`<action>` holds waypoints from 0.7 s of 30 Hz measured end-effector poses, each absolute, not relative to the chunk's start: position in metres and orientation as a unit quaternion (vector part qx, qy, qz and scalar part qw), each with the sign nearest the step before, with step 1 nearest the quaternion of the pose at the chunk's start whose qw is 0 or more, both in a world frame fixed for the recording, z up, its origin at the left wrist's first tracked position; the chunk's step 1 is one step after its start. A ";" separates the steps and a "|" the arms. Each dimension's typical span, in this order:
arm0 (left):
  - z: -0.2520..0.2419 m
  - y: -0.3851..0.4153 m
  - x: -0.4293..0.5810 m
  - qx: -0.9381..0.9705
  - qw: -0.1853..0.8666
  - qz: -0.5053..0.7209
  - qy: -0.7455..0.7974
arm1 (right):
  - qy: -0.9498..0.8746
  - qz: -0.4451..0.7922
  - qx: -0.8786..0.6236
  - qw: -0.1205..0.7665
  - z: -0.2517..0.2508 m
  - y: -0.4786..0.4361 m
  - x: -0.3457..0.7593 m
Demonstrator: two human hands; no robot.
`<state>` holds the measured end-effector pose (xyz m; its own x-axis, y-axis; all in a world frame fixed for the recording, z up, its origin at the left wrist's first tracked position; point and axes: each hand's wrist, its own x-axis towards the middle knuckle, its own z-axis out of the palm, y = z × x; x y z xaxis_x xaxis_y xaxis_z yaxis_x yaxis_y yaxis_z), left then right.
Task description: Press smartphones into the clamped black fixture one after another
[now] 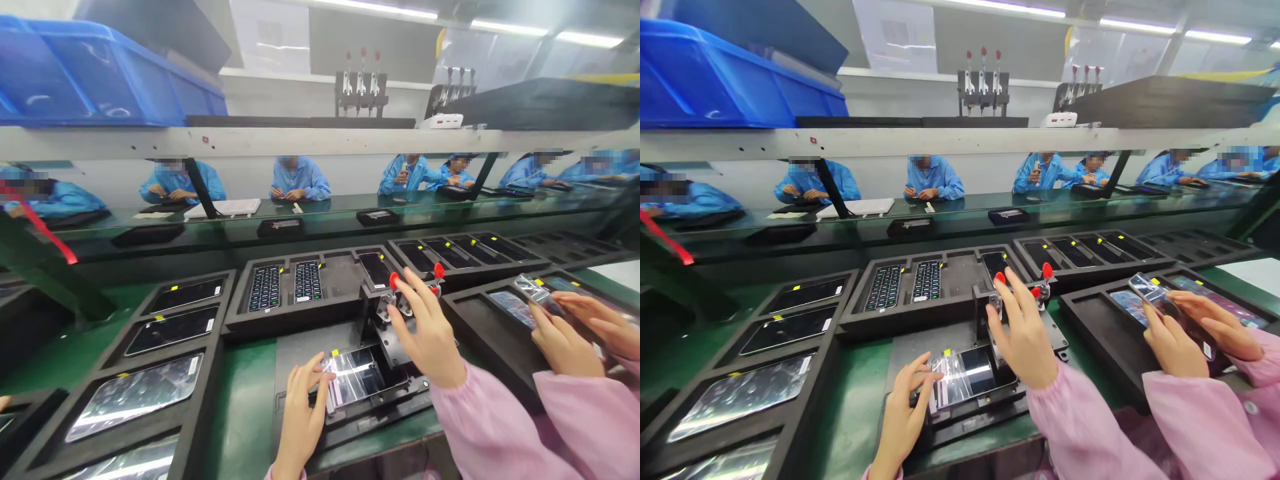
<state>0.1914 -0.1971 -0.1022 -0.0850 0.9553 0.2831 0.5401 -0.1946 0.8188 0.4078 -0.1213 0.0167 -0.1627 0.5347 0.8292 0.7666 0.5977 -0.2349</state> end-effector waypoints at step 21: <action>-0.087 -0.197 0.196 0.707 0.140 0.321 0.614 | -0.810 -0.159 -0.515 0.232 -0.076 -0.153 0.402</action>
